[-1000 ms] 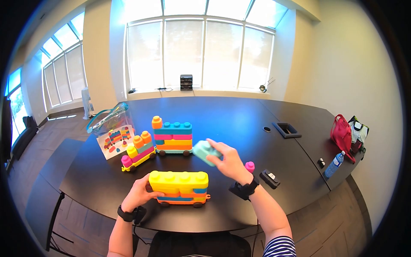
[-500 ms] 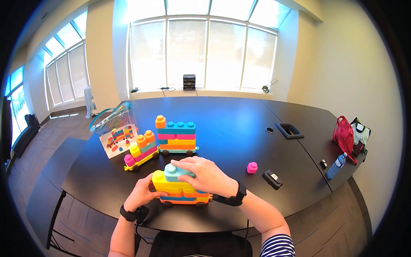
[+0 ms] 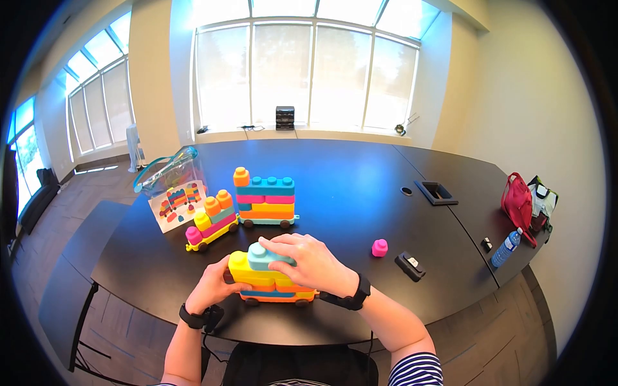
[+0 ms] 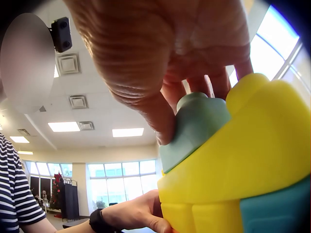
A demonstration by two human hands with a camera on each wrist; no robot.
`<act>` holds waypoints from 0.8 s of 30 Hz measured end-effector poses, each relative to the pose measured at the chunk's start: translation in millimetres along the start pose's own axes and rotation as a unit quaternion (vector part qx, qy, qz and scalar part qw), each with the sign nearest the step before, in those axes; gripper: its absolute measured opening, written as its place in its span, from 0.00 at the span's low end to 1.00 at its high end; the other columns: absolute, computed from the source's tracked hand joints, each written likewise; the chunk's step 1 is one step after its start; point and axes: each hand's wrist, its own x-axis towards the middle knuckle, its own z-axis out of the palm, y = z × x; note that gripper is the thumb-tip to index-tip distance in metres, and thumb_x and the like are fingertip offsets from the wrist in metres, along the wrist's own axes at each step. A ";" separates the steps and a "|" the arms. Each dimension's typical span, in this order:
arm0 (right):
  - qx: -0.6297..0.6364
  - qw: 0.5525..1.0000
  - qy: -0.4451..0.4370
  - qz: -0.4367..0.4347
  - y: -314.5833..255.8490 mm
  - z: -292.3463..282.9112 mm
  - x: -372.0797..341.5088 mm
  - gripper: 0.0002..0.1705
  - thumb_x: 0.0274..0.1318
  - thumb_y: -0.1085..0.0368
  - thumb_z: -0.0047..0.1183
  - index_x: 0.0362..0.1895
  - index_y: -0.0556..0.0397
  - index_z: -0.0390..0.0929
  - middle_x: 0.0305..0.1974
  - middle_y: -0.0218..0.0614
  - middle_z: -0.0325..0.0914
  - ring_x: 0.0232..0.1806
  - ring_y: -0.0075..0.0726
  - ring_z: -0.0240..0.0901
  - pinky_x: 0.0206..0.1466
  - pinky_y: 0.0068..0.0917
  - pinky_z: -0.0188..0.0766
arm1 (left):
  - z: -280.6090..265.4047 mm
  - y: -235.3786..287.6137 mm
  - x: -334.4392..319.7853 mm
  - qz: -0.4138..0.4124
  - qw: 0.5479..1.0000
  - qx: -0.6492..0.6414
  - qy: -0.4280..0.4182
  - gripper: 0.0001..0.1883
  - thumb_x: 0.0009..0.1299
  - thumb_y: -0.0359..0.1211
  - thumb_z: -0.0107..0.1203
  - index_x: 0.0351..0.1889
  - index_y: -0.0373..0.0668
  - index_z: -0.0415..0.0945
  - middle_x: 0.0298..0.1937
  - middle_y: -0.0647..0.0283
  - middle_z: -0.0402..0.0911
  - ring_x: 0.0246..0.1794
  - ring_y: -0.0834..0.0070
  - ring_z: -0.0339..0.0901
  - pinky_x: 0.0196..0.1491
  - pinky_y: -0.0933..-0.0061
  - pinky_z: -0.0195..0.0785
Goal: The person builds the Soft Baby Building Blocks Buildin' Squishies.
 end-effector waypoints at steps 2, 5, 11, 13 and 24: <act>0.006 1.000 0.001 0.000 -0.1 -0.1 -0.1 0.31 0.65 0.61 0.67 0.72 0.45 0.80 0.58 0.44 0.86 0.57 0.54 0.82 0.63 0.43 0.78 | 0.1 0.1 -0.2 -0.002 1.000 -0.001 0.000 0.31 0.63 0.28 0.77 0.63 0.38 0.76 0.54 0.54 0.90 0.55 0.63 0.90 0.57 0.63 0.83; 0.014 1.000 0.000 0.000 -0.3 0.4 -0.3 0.32 0.65 0.62 0.66 0.73 0.45 0.79 0.60 0.45 0.85 0.58 0.55 0.82 0.64 0.43 0.78 | -0.1 0.2 -0.4 -0.004 1.000 -0.003 0.002 0.31 0.63 0.28 0.77 0.63 0.38 0.76 0.54 0.54 0.90 0.55 0.63 0.90 0.57 0.63 0.83; 0.067 0.997 -0.020 -0.020 8.8 -12.1 -2.0 0.34 0.65 0.65 0.65 0.75 0.48 0.75 0.67 0.46 0.80 0.65 0.54 0.79 0.69 0.43 0.75 | 0.4 -2.1 0.0 -0.005 1.000 -0.003 0.000 0.31 0.63 0.28 0.77 0.64 0.38 0.76 0.53 0.55 0.90 0.54 0.65 0.90 0.57 0.64 0.83; 0.060 0.997 0.018 -0.048 25.7 -29.2 -6.0 0.35 0.64 0.67 0.65 0.76 0.50 0.74 0.69 0.46 0.78 0.67 0.52 0.78 0.71 0.43 0.73 | 0.8 -3.8 0.5 -0.004 1.000 -0.002 -0.001 0.31 0.63 0.28 0.77 0.64 0.38 0.76 0.53 0.55 0.90 0.54 0.65 0.90 0.57 0.64 0.83; -0.139 0.915 -0.046 0.377 214.4 -64.8 -128.1 0.36 0.47 0.70 0.73 0.66 0.53 0.82 0.58 0.49 0.85 0.62 0.56 0.81 0.67 0.41 0.77 | -0.8 -0.6 -0.5 -0.008 1.000 -0.021 -0.003 0.31 0.63 0.28 0.77 0.64 0.38 0.77 0.54 0.56 0.90 0.55 0.66 0.89 0.59 0.63 0.82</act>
